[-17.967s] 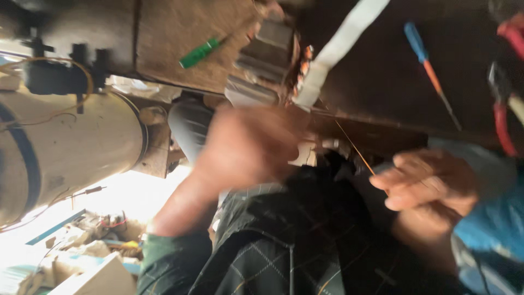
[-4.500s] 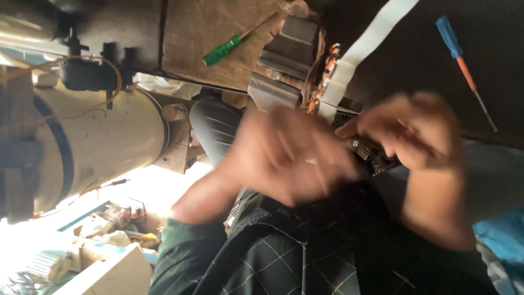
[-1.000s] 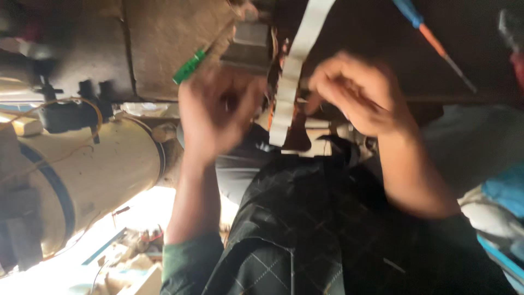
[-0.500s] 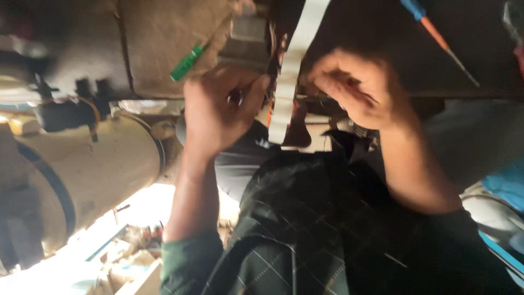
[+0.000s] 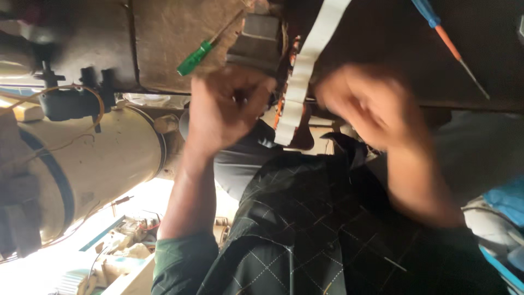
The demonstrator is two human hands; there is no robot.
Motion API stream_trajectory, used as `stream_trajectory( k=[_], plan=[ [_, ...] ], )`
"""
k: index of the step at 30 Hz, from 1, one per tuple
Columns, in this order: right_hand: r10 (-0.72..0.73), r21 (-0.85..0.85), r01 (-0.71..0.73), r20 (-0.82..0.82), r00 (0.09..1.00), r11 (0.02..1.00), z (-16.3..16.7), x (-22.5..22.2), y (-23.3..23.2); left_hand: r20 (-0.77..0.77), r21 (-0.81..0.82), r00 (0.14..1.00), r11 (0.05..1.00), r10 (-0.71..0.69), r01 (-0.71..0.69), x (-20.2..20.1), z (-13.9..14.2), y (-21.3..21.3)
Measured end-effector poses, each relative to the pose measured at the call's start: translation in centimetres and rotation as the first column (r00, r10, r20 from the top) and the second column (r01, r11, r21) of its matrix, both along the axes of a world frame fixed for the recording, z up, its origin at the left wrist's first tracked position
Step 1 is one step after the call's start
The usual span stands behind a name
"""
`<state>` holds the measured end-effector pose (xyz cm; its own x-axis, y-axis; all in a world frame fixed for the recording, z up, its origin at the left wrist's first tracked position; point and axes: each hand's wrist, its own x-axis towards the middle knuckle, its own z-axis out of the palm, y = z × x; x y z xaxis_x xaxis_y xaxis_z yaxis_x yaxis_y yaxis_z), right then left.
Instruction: The person sits at a workbench with a motor armature held in a fixture and fits a long strip of white insulating paper into the armature's slots. They fold and press the paper into each slot by hand and use a blue-handled screwdriver to tuck the paper down between the copper windings, working around the armature.
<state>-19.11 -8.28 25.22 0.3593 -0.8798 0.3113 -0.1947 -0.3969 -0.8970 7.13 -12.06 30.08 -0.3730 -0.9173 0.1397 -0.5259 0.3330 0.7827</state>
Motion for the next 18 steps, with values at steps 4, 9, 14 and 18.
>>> stream_trajectory(
  k=[4, 9, 14, 18],
  plan=[
    [0.307, -0.287, -0.239, 0.219, 0.926, 0.927, 5.6, -1.5, 2.5, -0.224, -0.239, 0.933, 0.944, -0.282, 0.228, 0.9, -0.7, 1.6],
    [0.222, -0.022, -0.221, 0.149, 0.963, 0.975, -1.8, -2.3, 2.3, -0.309, -0.237, 0.661, 0.729, -0.684, 0.643, -1.2, 0.4, 2.2],
    [-0.097, 0.094, 0.113, -0.155, 0.983, 0.989, -3.6, -1.2, 2.1, -0.012, -0.098, 1.000, 0.995, -0.022, 0.021, 0.0, -1.2, 0.4],
    [0.182, -0.179, -0.153, 0.161, 0.970, 0.972, 2.5, -1.7, 3.3, -0.096, -0.507, 0.971, 0.850, -0.221, 0.143, -0.2, -0.8, 1.8]
  ],
)
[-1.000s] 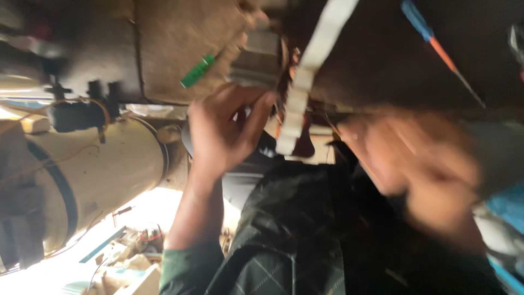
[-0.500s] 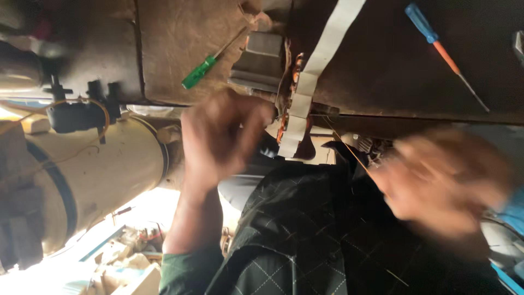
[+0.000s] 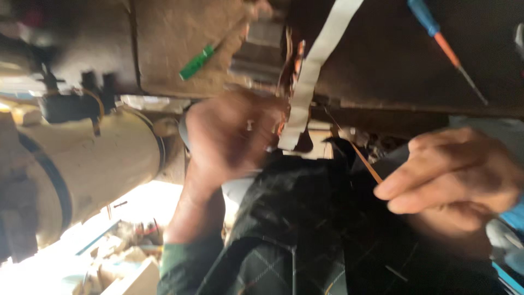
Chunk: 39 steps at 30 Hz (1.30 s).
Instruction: The person sits at a workbench with a motor armature held in a fixture and fits a long strip of white insulating paper into the armature's slots. They fold and press the paper into each slot by hand and use a blue-handled screwdriver to tuck the paper down between the copper windings, working around the armature.
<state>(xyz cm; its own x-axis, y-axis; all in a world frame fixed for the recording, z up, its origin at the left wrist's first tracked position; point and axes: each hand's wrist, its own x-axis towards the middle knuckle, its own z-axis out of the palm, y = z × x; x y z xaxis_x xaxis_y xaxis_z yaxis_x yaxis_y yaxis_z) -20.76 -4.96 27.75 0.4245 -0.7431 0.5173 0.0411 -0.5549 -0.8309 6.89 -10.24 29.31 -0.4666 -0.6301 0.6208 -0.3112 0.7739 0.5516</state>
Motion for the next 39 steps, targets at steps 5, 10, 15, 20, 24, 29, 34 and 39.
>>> stream_trajectory(
  k=[5, 10, 15, 20, 24, 29, 34, 39],
  plan=[
    [0.018, 0.105, -0.010, -0.074, 0.997, 0.994, 0.4, 1.6, -2.2, -0.022, 0.223, 0.929, 0.904, -0.369, 0.364, -2.6, 3.9, 0.6],
    [-0.249, 0.154, 0.317, -0.348, 0.904, 0.936, -0.7, 2.1, -3.2, 0.197, 0.437, 0.963, 0.862, 0.186, -0.256, -0.7, 1.4, -1.4],
    [0.077, -0.072, -0.070, 0.097, 0.992, 0.995, -0.3, -1.6, 1.3, 0.099, -0.001, 0.977, 0.981, -0.191, 0.192, 1.2, -1.4, 1.9],
    [0.041, 0.203, -0.021, -0.092, 0.995, 0.979, -4.4, 0.4, -2.1, -0.322, 0.567, 0.945, 0.787, -0.062, 0.245, -0.1, -0.4, 1.8],
    [-0.185, 0.119, 0.215, -0.221, 0.958, 0.969, -1.0, 2.3, -3.9, 0.169, 0.410, 0.984, 0.904, 0.059, -0.124, -0.2, 0.2, -1.2],
    [0.110, -0.047, -0.106, 0.103, 0.989, 0.993, 0.9, -0.6, 0.4, 0.058, -0.251, 0.917, 0.884, -0.394, 0.395, -1.7, 1.0, -0.2],
    [0.056, 0.255, -0.034, -0.078, 0.995, 0.966, -10.1, -2.4, -0.9, -0.007, 0.221, 0.980, 0.956, -0.197, 0.194, -1.3, 0.9, -0.3],
    [-0.182, -0.024, 0.180, -0.144, 0.973, 0.983, -5.5, 0.2, -2.3, 0.127, 0.349, 0.981, 0.919, 0.146, -0.182, 0.8, -1.6, -1.2]
  ],
)
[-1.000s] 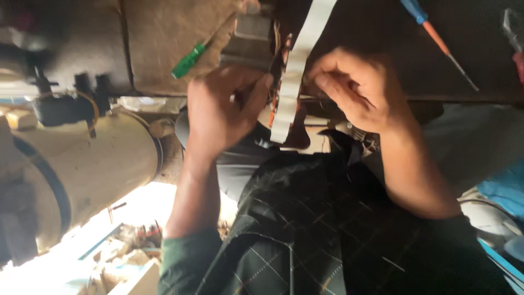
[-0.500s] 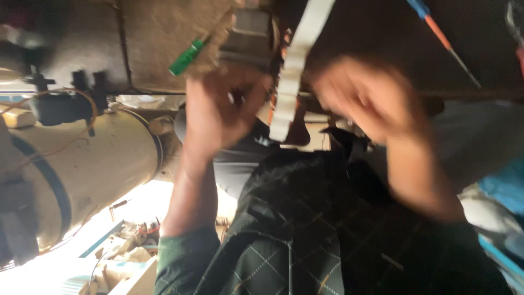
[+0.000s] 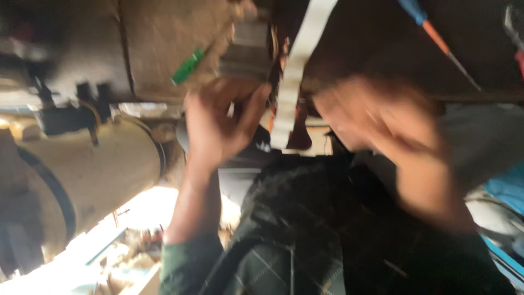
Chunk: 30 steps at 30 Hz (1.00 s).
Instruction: The person sits at a workbench with a motor armature held in a fixture and fits a long strip of white insulating paper into the armature's slots. They fold and press the paper into each slot by hand and use a blue-handled screwdriver to tuck the paper down between the copper windings, working around the armature.
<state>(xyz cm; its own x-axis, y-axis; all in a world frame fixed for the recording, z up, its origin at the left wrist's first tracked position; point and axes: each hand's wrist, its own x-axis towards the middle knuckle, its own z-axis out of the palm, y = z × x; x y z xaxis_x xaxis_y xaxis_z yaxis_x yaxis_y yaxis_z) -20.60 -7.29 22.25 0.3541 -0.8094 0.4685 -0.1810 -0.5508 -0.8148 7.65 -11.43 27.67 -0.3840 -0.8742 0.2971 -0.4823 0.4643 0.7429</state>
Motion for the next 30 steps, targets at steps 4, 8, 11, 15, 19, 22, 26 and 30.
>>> stream_trajectory(
  k=[4, 8, 11, 15, 19, 22, 26, 30],
  plan=[
    [0.250, -0.193, -0.192, 0.347, 0.904, 0.962, 6.4, 0.9, 1.3, -0.078, -0.357, 0.909, 0.862, -0.410, 0.359, -0.4, 0.9, 2.2],
    [0.241, 0.070, -0.248, 0.101, 0.965, 0.966, 3.8, 0.9, -0.3, -0.402, -0.015, 0.802, 0.879, -0.441, 0.476, -1.9, 3.1, 2.1],
    [-0.039, 0.261, 0.080, -0.160, 0.986, 0.962, 2.3, 1.6, -1.3, -0.354, 0.353, 0.932, 0.934, 0.072, 0.062, -2.5, 3.2, 0.4],
    [0.099, 0.014, -0.101, 0.081, 0.992, 0.995, 6.3, 0.8, 0.2, -0.220, 0.147, 0.970, 0.986, 0.108, -0.077, -2.2, 2.8, 0.5],
    [0.270, -0.045, -0.267, 0.232, 0.934, 0.963, 6.1, -1.7, 3.4, -0.470, 0.099, 0.838, 0.927, -0.278, 0.363, -2.1, 3.6, 2.7],
    [0.243, 0.148, -0.277, 0.209, 0.947, 0.950, -1.2, -2.3, 2.0, -0.300, -0.230, 0.622, 0.688, -0.723, 0.689, -2.2, 3.5, 2.3],
    [0.091, 0.314, -0.171, 0.256, 0.962, 0.934, -3.0, -0.6, 0.9, 0.017, 0.107, 1.000, 0.994, -0.008, 0.006, -1.0, 1.4, 0.0],
    [0.330, 0.054, -0.346, 0.198, 0.923, 0.937, 6.0, -1.5, 1.3, -0.035, -0.054, 0.998, 0.998, -0.046, 0.044, -0.3, 0.5, 0.1]
  ],
)
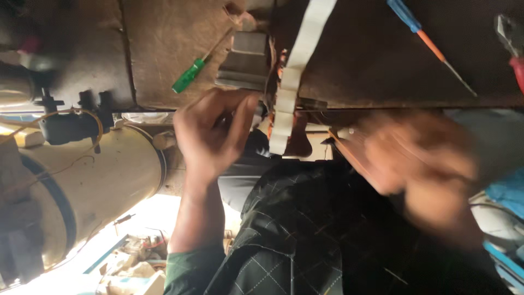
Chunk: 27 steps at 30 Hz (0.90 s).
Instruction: The person sits at a workbench with a motor armature held in a fixture and fits a long strip of white insulating paper into the armature's slots. They fold and press the paper into each slot by hand and use a blue-handled screwdriver to tuck the paper down between the copper windings, working around the armature.
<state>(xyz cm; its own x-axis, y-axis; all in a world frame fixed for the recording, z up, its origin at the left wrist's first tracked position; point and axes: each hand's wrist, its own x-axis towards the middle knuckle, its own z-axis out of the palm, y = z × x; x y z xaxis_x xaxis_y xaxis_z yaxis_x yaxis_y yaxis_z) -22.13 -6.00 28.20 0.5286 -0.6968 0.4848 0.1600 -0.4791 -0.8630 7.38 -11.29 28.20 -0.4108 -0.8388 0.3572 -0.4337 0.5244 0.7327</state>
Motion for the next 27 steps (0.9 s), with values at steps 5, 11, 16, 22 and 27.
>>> stream_trajectory(
  k=[5, 11, 16, 22, 27],
  plan=[
    [0.057, 0.005, -0.057, -0.061, 0.996, 0.998, -1.6, -1.6, 1.5, -0.163, -0.159, 0.759, 0.776, -0.631, 0.611, -2.5, 3.7, 1.8],
    [-0.252, 0.195, 0.309, -0.270, 0.929, 0.931, -7.2, 0.7, -0.3, 0.043, 0.142, 0.998, 0.989, 0.036, -0.042, -1.8, 2.4, -0.8],
    [-0.016, -0.145, 0.011, -0.031, 0.999, 0.989, 1.1, -0.7, 1.6, -0.188, 0.029, 0.975, 0.991, -0.122, 0.129, 0.3, 0.3, 1.5],
    [-0.073, 0.215, 0.106, -0.153, 0.985, 0.971, -5.8, -0.2, -0.3, -0.227, -0.014, 0.868, 0.892, -0.442, 0.451, -1.6, 2.1, 1.0],
    [-0.248, 0.015, 0.262, -0.277, 0.928, 0.965, -2.5, 1.0, -0.7, -0.026, 0.225, 0.990, 0.966, 0.139, -0.130, -0.9, 1.2, -0.1]
  ],
)
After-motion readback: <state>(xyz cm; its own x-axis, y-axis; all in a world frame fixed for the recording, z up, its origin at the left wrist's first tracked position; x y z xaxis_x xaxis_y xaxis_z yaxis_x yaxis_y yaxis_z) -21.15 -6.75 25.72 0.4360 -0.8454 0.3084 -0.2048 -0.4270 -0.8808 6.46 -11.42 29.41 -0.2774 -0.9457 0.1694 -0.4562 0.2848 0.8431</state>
